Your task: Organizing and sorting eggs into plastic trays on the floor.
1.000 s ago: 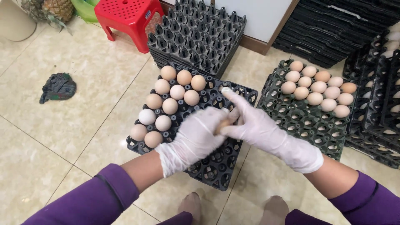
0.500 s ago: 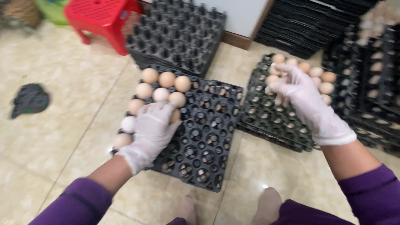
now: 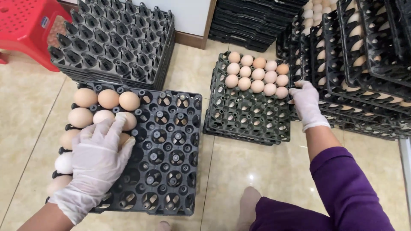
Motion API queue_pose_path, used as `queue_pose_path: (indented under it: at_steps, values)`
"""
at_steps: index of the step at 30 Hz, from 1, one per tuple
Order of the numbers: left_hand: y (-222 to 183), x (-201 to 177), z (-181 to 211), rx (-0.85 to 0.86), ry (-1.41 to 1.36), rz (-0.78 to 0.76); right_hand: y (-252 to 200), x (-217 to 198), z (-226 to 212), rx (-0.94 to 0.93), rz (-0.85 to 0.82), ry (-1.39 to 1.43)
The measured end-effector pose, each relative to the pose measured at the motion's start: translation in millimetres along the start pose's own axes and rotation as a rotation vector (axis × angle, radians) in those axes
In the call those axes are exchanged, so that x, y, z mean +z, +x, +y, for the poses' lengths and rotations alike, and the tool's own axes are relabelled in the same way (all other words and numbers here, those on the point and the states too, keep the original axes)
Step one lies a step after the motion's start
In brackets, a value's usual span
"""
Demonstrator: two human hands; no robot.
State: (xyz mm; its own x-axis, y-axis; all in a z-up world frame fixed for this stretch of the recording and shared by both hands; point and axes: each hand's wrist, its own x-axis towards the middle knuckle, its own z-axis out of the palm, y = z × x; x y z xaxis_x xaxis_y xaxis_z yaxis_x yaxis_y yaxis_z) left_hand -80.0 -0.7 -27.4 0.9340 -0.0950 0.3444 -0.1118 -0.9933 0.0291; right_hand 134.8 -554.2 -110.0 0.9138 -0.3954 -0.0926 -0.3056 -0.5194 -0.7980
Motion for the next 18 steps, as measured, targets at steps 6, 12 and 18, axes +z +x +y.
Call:
queue_pose_path:
  at_steps: [6,12,18]
  values:
    - [7.5,-2.3,0.9,0.0,-0.013,-0.042,-11.6,21.8,-6.2,0.03,-0.12,-0.165]
    - [8.9,-9.8,4.9,-0.052,-0.039,-0.094,-13.9,28.8,-10.9,0.092,-0.084,-0.174]
    - [19.5,-19.9,17.3,-0.009,-0.154,-0.01,-3.0,23.6,5.8,0.041,-0.025,0.136]
